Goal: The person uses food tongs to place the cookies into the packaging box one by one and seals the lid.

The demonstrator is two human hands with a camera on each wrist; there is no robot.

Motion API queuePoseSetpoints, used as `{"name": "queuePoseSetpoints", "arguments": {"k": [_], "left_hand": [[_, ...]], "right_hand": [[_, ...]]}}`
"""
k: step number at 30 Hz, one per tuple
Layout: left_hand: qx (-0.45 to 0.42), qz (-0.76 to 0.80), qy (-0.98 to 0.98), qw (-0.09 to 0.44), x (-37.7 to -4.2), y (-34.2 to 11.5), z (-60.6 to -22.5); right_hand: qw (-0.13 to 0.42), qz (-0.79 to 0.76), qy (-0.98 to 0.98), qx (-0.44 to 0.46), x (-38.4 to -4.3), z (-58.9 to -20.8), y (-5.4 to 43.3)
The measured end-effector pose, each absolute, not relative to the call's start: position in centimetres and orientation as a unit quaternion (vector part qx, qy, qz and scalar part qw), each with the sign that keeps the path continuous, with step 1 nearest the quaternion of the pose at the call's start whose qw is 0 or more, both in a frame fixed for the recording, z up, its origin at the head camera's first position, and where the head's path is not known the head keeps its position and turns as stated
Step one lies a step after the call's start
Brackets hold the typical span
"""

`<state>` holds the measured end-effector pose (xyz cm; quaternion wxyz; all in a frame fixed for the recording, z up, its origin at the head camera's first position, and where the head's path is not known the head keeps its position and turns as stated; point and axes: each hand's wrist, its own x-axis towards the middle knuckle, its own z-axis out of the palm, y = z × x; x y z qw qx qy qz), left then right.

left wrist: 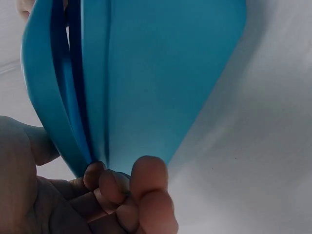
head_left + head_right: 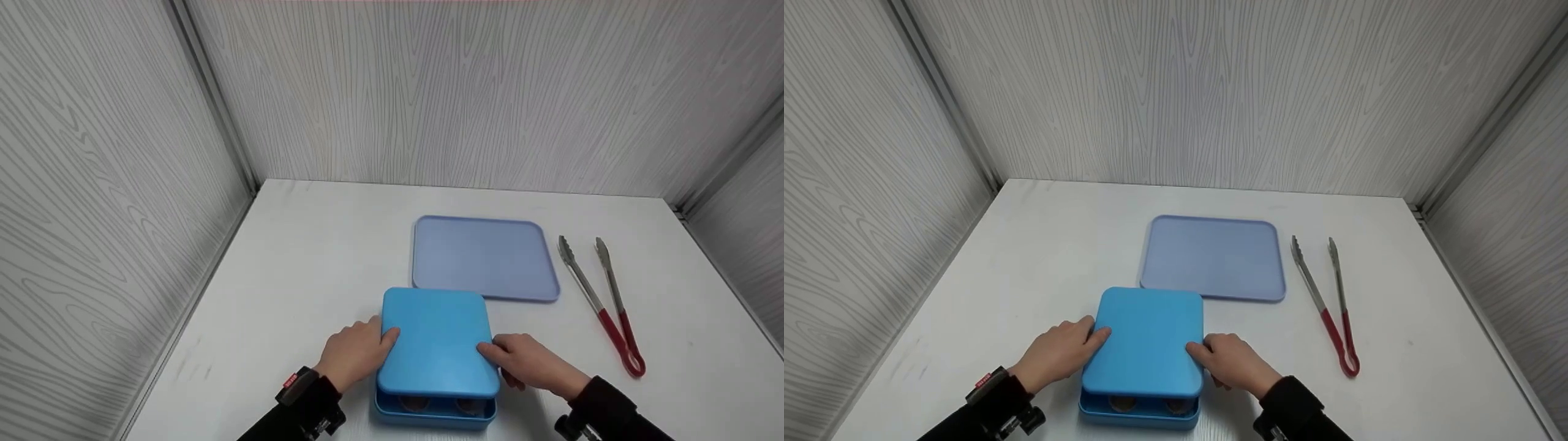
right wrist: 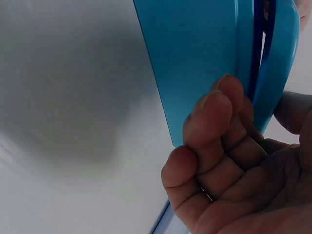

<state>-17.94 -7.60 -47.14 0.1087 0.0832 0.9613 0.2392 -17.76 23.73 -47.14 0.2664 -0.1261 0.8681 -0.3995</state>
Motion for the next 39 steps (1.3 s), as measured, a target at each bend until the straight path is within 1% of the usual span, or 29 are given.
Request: {"name": "queuePoseSetpoints", "arguments": {"k": [7, 17, 20, 22, 25, 27, 29, 31, 35, 39], "left_hand": [[0.068, 0.224, 0.964, 0.128, -18.1, -7.5, -47.5], [0.07, 0.223, 0.961, 0.146, -18.1, -7.7, -47.8], [0.07, 0.231, 0.96, 0.143, -18.0, -7.9, -47.8], [0.072, 0.234, 0.961, 0.129, -17.9, -8.2, -47.9], [0.09, 0.222, 0.966, 0.094, -17.6, -8.5, -47.9], [0.126, 0.216, 0.965, 0.075, -17.2, -8.8, -47.9], [0.182, 0.208, 0.959, 0.07, -16.8, -9.1, -47.8], [0.248, 0.206, 0.943, 0.081, -16.3, -9.5, -47.9], [0.356, 0.183, 0.911, 0.103, -15.5, -10.2, -48.6], [0.417, 0.144, 0.894, 0.084, -15.0, -10.7, -49.3]], "right_hand": [[0.262, -0.386, 0.875, -0.128, -17.6, -47.2, 23.5], [0.26, -0.363, 0.887, -0.121, -17.7, -47.4, 23.2], [0.253, -0.356, 0.892, -0.118, -17.7, -47.3, 23.3], [0.228, -0.344, 0.904, -0.109, -17.6, -47.4, 23.3], [0.15, -0.314, 0.932, -0.106, -17.3, -47.5, 23.6], [0.091, -0.285, 0.946, -0.127, -17.0, -47.7, 23.9], [0.048, -0.257, 0.949, -0.176, -16.7, -47.9, 24.3], [0.031, -0.233, 0.942, -0.241, -16.4, -48.1, 24.6], [0.018, -0.188, 0.913, -0.361, -15.5, -49.0, 24.8], [-0.039, -0.116, 0.892, -0.435, -14.7, -50.3, 24.8]]}}
